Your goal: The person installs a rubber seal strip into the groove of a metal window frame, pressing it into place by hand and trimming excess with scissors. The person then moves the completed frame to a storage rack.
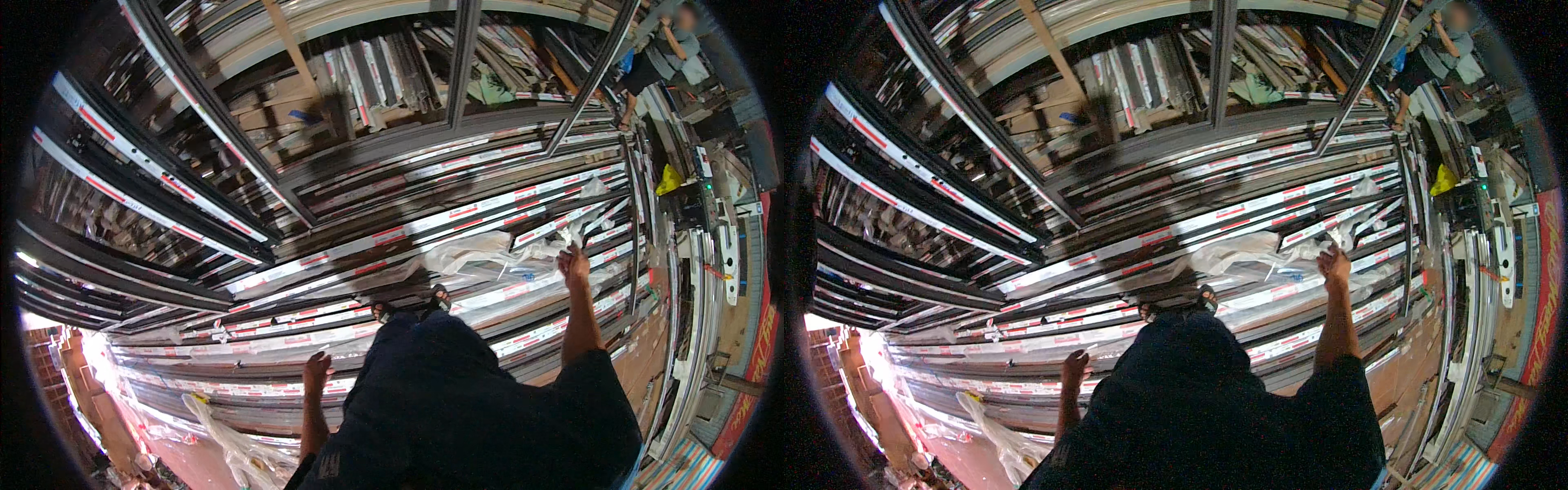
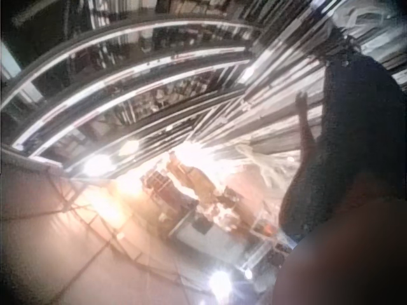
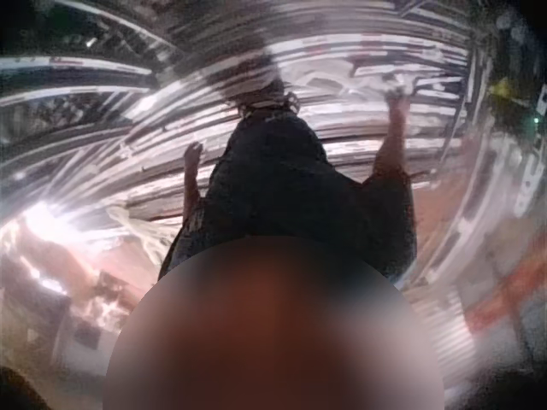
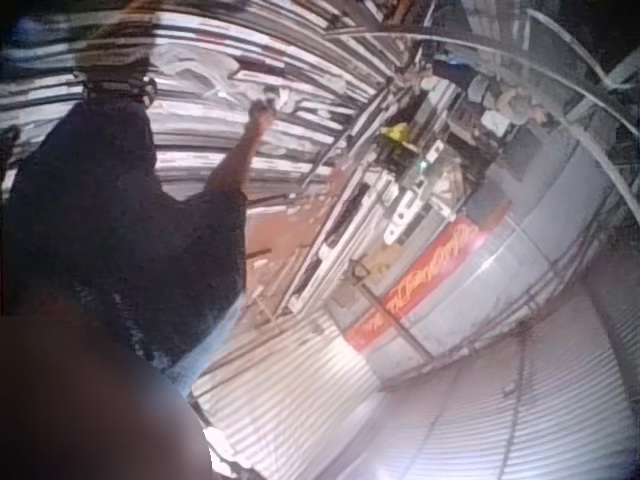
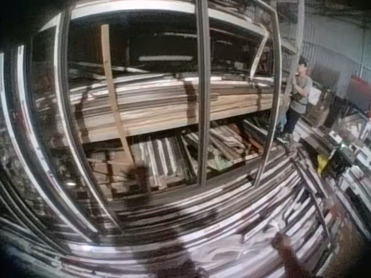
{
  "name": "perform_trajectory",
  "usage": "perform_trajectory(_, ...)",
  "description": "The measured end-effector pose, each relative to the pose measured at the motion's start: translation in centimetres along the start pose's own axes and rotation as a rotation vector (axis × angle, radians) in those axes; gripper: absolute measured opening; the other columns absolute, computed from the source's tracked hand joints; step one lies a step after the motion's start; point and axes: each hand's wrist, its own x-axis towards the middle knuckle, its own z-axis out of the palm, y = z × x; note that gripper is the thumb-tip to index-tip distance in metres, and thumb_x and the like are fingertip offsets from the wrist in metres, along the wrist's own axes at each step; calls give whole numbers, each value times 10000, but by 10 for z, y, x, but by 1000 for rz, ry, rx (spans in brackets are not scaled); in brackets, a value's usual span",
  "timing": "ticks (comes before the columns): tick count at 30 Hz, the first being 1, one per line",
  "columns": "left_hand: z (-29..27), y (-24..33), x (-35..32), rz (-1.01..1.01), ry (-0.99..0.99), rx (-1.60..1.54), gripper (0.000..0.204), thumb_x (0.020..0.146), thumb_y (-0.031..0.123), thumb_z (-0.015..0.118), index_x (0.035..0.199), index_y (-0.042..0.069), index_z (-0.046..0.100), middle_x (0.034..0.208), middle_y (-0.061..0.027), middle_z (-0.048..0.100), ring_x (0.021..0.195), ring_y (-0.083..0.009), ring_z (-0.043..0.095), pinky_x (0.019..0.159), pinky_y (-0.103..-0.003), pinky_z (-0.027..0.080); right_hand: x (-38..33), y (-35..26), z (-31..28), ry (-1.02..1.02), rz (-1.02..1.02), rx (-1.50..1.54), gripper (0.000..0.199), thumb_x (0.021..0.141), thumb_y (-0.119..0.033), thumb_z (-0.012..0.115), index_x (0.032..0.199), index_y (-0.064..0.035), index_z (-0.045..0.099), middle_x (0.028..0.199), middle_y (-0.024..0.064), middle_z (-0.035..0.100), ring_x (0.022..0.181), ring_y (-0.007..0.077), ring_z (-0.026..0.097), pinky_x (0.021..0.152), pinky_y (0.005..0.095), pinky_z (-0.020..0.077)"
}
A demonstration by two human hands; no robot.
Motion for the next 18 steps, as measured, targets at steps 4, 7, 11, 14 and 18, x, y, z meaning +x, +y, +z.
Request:
perform_trajectory(4, 11, -10, -7, -54, 68, -313, 485, 994, 309, 702, 1394, 47, 620, 1073, -104, 747, 803, -183, 741, 609, -284, 551, 4, 24, 50, -176, 87, -33, 401, 962, -385, 690, 1213, -88, 591, 968, 142, 696, 758, 254, 691, 545, 322, 510)
perform_trajectory(7, 3, -53, 0, 51, 196, -524, 505, 987, 363, 707, 1385, 66, 616, 1064, -125, 746, 854, -218, 765, 602, -313, 584, -6, 87, 92, -449, 180, -186, 345, 977, -377, 704, 1175, -99, 657, 981, 116, 719, 797, 243, 713, 560, 335, 534)
perform_trajectory(11, 3, -62, -37, -205, 413, -737, 481, 1014, 411, 683, 1345, 73, 598, 1058, -130, 747, 835, -243, 750, 657, -371, 620, -52, 74, 164, -631, 364, -845, 443, 979, -485, 708, 1182, -92, 690, 960, 81, 746, 755, 206, 712, 594, 321, 529)
perform_trajectory(14, 25, -91, -55, -348, 459, -747, 400, 1012, 364, 669, 1301, 92, 621, 976, -109, 751, 713, -225, 738, 475, -314, 551, -4, 76, 188, -560, 321, -774, 464, 969, -524, 711, 1152, -98, 701, 909, 65, 743, 670, 179, 691, 543, 325, 510)
perform_trajectory(18, 68, -81, -75, -514, 497, -748, 316, 1007, 349, 683, 1195, 95, 660, 893, -80, 737, 662, -194, 715, 441, -306, 525, 65, 21, 257, -460, 23, -421, 500, 934, -598, 725, 1097, -126, 693, 923, 68, 745, 726, 188, 707, 601, 290, 529)
